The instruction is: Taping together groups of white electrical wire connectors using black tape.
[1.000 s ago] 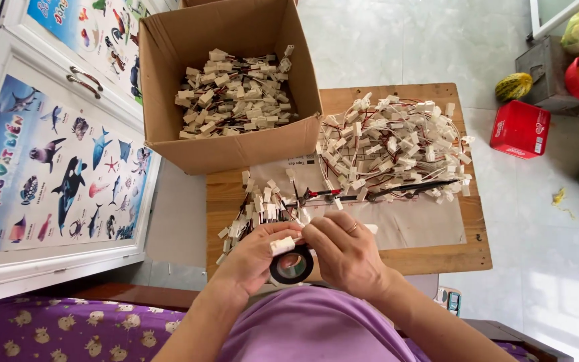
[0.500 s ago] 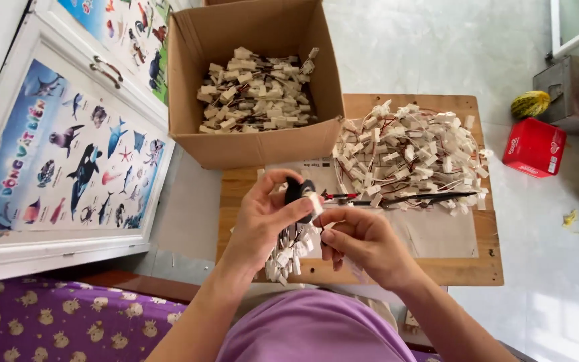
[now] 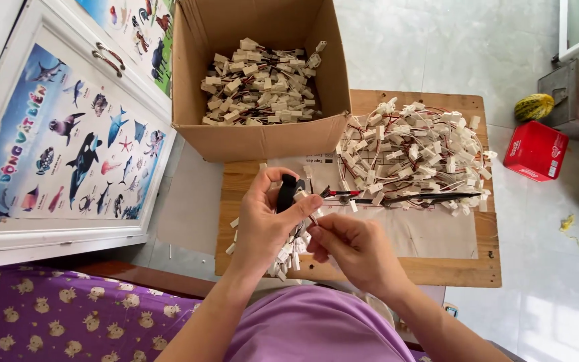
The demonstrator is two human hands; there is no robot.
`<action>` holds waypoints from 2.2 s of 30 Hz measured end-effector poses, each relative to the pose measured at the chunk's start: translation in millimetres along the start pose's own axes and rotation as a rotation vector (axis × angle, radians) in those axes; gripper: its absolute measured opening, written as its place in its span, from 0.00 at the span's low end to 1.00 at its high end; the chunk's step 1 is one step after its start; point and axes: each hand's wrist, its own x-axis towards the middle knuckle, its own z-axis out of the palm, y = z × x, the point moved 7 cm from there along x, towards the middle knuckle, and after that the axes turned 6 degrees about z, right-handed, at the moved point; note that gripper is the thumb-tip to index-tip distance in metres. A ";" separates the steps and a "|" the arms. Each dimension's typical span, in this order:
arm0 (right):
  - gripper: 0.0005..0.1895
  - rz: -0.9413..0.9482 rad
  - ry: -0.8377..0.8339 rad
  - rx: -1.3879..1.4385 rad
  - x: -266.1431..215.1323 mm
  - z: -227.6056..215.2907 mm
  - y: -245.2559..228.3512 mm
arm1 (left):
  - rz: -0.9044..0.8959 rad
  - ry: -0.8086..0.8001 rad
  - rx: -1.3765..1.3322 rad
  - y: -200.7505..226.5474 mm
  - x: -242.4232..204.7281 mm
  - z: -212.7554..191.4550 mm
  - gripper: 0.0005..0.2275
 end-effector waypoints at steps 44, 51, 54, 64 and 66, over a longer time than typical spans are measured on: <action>0.05 -0.361 0.181 -0.641 48.9 -67.0 -43.6 | 0.094 -0.056 0.448 7.1 14.3 -7.8 0.13; 0.03 -0.598 0.301 -0.840 35.4 -42.4 -63.3 | 0.065 -0.072 0.436 2.8 7.5 -0.4 0.12; 0.03 -0.598 0.330 -0.917 31.2 -38.7 -62.9 | 0.031 -0.069 0.446 7.7 3.1 2.5 0.10; 0.05 -0.800 0.266 -0.802 26.1 -38.5 -57.4 | 0.011 -0.034 0.326 2.1 0.0 5.9 0.09; 0.05 -0.668 0.243 -0.978 34.4 -35.7 -44.2 | 0.018 -0.044 0.302 2.5 -6.1 4.2 0.09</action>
